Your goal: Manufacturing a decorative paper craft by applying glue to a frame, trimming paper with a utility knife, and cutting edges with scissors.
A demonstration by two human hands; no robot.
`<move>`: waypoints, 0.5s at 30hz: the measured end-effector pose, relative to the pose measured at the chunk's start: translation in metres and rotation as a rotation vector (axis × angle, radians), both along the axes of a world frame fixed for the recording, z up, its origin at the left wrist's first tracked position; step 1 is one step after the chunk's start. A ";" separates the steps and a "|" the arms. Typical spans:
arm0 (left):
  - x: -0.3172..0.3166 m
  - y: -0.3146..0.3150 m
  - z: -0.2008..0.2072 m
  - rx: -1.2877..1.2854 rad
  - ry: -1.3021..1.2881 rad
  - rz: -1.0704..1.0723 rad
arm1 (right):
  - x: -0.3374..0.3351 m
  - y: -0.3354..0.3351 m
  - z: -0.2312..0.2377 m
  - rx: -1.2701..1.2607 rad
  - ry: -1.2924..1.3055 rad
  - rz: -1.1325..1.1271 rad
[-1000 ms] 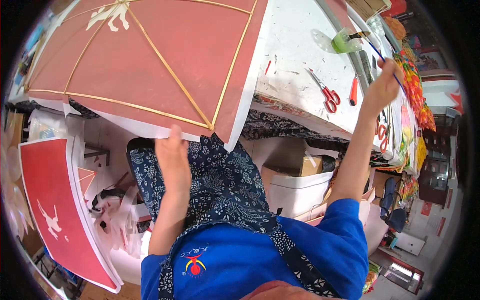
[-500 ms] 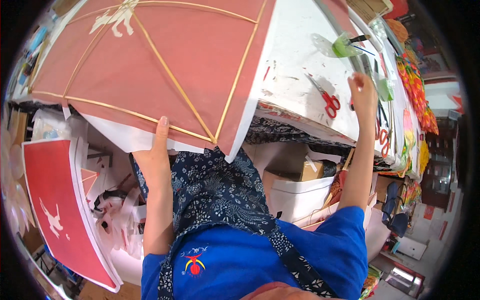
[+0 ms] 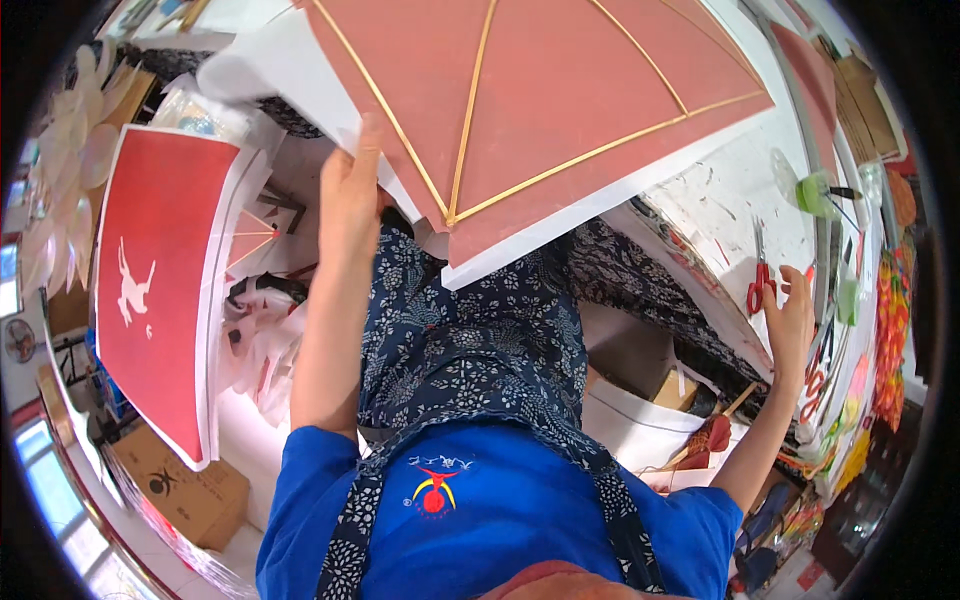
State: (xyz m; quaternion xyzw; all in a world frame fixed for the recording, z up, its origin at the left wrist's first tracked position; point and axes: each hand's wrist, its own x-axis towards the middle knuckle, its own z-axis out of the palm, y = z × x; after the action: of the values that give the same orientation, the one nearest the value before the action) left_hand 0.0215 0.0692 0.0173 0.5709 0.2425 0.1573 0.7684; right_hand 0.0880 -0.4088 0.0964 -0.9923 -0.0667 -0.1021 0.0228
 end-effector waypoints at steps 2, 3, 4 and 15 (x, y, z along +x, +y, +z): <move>-0.016 -0.020 -0.008 -0.249 -0.138 0.087 | -0.007 0.005 0.000 -0.052 0.011 -0.060; -0.024 -0.029 -0.011 -0.334 -0.086 0.149 | -0.010 0.007 0.001 -0.035 0.076 -0.100; -0.043 -0.048 -0.013 -0.295 -0.047 0.049 | -0.012 0.008 0.001 -0.011 0.139 -0.118; -0.059 -0.080 -0.014 -0.254 -0.067 -0.211 | -0.008 -0.015 -0.002 0.005 0.167 -0.135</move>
State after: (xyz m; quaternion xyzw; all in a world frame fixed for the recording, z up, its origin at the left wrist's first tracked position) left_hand -0.0375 -0.0107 0.0031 0.4861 0.1733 0.0627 0.8542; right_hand 0.0800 -0.4237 0.0946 -0.9995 0.0028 -0.0203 0.0239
